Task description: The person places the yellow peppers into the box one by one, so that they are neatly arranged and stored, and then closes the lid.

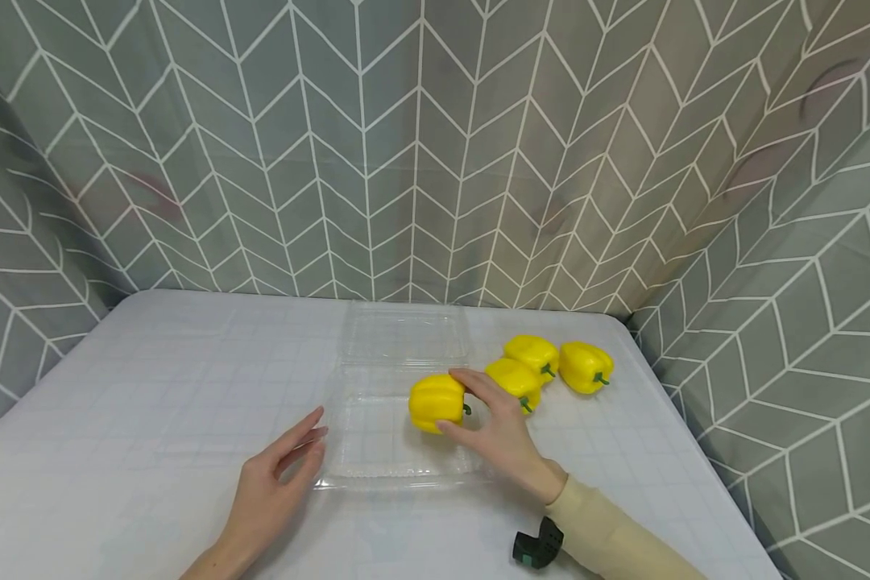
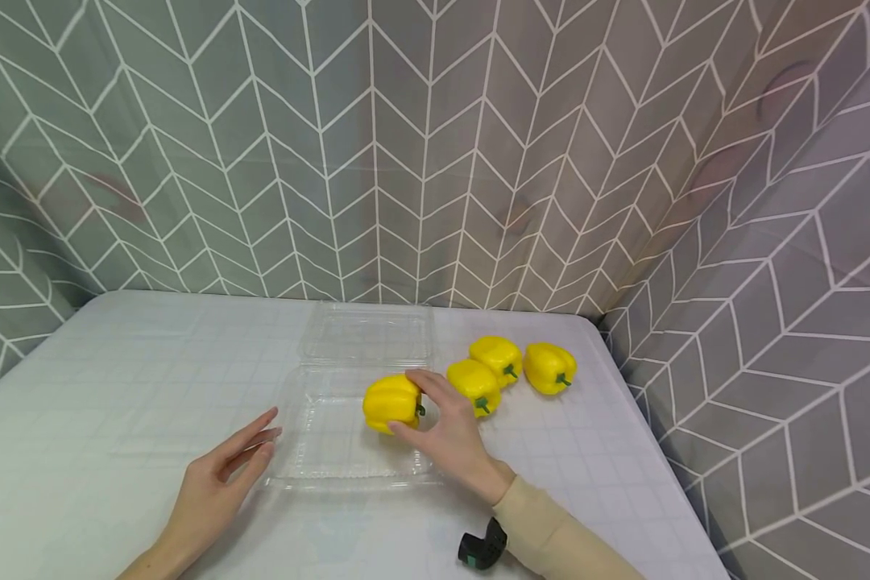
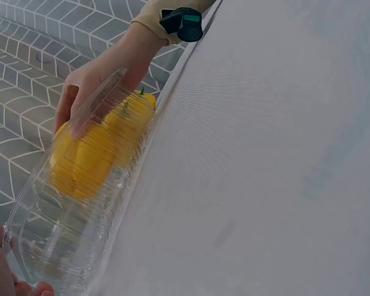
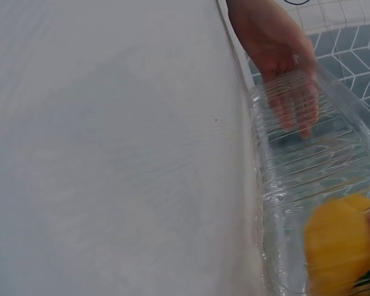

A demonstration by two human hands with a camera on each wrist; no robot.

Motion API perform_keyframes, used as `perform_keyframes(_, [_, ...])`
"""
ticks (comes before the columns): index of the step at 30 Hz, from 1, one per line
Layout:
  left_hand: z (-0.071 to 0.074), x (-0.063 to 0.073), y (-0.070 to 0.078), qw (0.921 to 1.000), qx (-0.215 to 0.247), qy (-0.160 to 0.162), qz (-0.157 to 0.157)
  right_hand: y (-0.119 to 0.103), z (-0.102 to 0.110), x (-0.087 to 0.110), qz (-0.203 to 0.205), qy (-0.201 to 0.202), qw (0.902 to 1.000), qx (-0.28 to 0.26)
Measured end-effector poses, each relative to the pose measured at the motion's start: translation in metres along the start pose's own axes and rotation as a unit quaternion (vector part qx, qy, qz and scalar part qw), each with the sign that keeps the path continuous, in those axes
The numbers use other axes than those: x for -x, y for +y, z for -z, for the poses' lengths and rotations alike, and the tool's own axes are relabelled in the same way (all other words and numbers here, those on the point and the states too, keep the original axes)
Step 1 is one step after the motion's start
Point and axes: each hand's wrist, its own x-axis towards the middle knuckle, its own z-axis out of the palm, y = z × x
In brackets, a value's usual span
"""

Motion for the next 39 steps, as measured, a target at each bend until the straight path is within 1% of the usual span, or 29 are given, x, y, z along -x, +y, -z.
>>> perform_keyframes(3, [0.0004, 0.0002, 0.0002, 1.0, -0.002, -0.003, -0.006, 0.0003, -0.0013, 0.0004, -0.004, -0.003, 1.0, 0.007])
perform_keyframes(6, [0.0006, 0.0, 0.0008, 0.9997, -0.017, -0.005, -0.017, -0.0005, -0.0021, 0.0003, -0.011, -0.009, 0.9998, 0.015])
perform_keyframes(10, [0.0006, -0.0008, 0.0024, 0.9994, -0.028, -0.006, -0.021, -0.0022, -0.0029, -0.0008, -0.019, -0.018, 0.9993, 0.025])
perform_keyframes(15, [0.0003, -0.0013, 0.0029, 0.9995, -0.025, -0.006, -0.017, -0.0031, -0.0037, -0.0014, -0.03, -0.03, 0.9981, 0.044])
perform_keyframes(21, [0.0004, -0.0011, 0.0025, 0.9996, -0.023, -0.005, -0.015, -0.0024, -0.004, -0.0017, -0.024, -0.042, 0.9965, 0.068])
perform_keyframes(30, [-0.0001, -0.002, 0.0037, 0.9994, -0.027, 0.0, -0.022, -0.0048, -0.0029, -0.0042, -0.031, -0.062, 0.9946, 0.077])
perform_keyframes(36, [0.0001, -0.0016, 0.0044, 0.9996, -0.025, -0.006, -0.014, -0.0049, -0.0032, -0.0043, -0.036, -0.065, 0.9935, 0.086])
perform_keyframes(39, [0.0003, -0.0013, 0.0038, 0.9996, -0.024, -0.007, -0.014, -0.005, -0.0032, -0.004, -0.039, -0.066, 0.9933, 0.086])
